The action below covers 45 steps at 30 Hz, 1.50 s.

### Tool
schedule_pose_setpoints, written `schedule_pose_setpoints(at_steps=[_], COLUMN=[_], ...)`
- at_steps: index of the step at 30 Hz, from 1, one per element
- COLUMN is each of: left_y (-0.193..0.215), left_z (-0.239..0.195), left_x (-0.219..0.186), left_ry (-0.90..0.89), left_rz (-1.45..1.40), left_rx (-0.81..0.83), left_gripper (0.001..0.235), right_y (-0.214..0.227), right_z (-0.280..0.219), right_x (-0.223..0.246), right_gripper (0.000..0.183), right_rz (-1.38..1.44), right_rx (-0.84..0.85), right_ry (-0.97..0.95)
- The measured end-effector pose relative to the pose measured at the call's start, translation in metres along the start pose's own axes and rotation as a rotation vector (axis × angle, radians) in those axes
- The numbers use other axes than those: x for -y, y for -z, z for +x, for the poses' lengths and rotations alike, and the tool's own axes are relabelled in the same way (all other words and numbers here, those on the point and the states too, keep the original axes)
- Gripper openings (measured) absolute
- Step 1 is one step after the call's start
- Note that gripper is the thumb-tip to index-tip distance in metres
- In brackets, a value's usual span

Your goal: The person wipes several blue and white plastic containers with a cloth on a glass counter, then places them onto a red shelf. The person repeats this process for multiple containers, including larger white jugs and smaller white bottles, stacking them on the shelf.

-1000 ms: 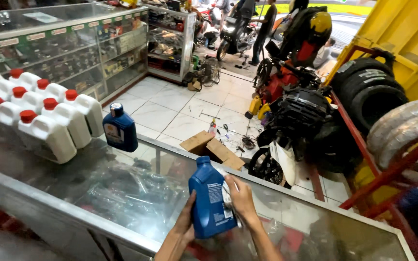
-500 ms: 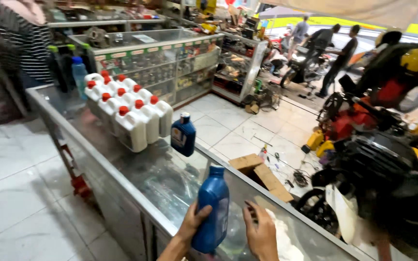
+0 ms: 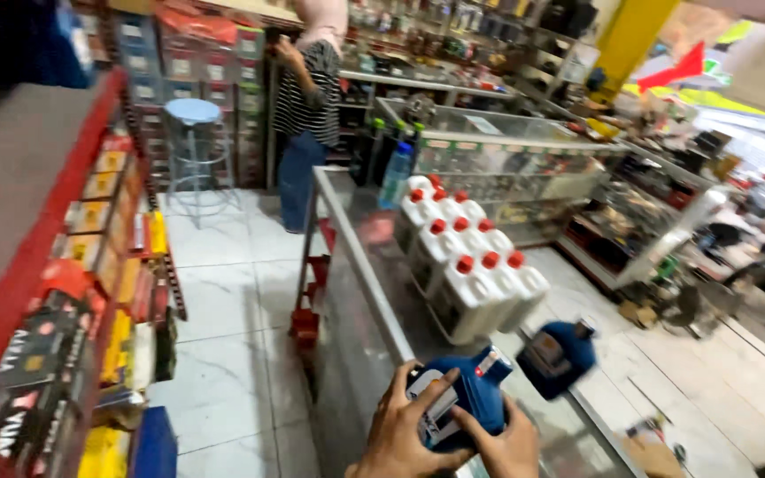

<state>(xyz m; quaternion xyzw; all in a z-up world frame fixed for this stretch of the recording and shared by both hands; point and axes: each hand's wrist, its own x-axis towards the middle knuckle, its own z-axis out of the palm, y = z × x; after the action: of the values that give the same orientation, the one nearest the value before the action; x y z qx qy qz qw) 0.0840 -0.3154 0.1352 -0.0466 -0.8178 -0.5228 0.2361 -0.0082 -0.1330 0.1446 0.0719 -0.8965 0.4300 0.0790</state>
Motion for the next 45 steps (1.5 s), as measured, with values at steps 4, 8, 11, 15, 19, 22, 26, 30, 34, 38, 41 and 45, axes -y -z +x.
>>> schedule_pose_setpoints(at_steps=[4, 8, 11, 15, 19, 22, 26, 30, 34, 38, 41, 45], left_y=[0.095, 0.192, 0.253, 0.301, 0.326, 0.344, 0.366, 0.4, 0.444, 0.499, 0.537, 0.577], left_z=[0.042, 0.077, 0.095, 0.119, 0.159, 0.202, 0.261, 0.304, 0.322, 0.336, 0.345, 0.361], left_x=[0.065, 0.115, 0.135, 0.156, 0.193, 0.228, 0.254, 0.266, 0.281, 0.295, 0.304, 0.314], left_ry=[-0.114, 0.173, 0.242, 0.322, 0.276, 0.283, 0.265, 0.282, 0.311, 0.346, 0.416, 0.414], left_rz=[-0.191, -0.188, -0.255, -0.18, 0.115, 0.349, 0.572, 0.656, 0.792, 0.888, 0.966, 0.915], left_rx=[-0.179, -0.074, -0.076, -0.29, -0.601, -0.883, -1.13, -1.27, -1.323, -1.353, -1.382, -1.4], left_gripper=[0.102, 0.097, 0.085, 0.077, 0.069, 0.076, 0.074, 0.07, 0.069, 0.068, 0.066, 0.068], right_y=[-0.073, -0.147, -0.208, -0.273, -0.343, -0.402, -0.458, -0.505, -0.564, -0.621, -0.658, -0.696], right_z=[0.06, 0.113, 0.15, 0.188, 0.223, 0.244, 0.28, 0.318, 0.339, 0.351, 0.356, 0.367], right_x=[0.058, 0.13, 0.185, 0.251, 0.308, 0.34, 0.391, 0.446, 0.494, 0.546, 0.585, 0.648], right_gripper=[0.062, 0.064, 0.069, 0.079, 0.08, 0.098, 0.112, 0.114, 0.112, 0.11, 0.115, 0.12], right_rz=[0.2, 0.394, 0.471, 0.393, 0.28, 0.346, 0.511, 0.589, 0.626, 0.716, 0.72, 0.436], right_rx=[0.27, 0.518, 0.65, 0.789, 0.729, 0.553, 0.589, 0.694, 0.8, 0.849, 0.859, 1.039], right_ry=[0.157, 0.215, 0.245, 0.36, 0.573, 0.911, 1.061, 1.148, 1.154, 1.248, 1.3, 1.291])
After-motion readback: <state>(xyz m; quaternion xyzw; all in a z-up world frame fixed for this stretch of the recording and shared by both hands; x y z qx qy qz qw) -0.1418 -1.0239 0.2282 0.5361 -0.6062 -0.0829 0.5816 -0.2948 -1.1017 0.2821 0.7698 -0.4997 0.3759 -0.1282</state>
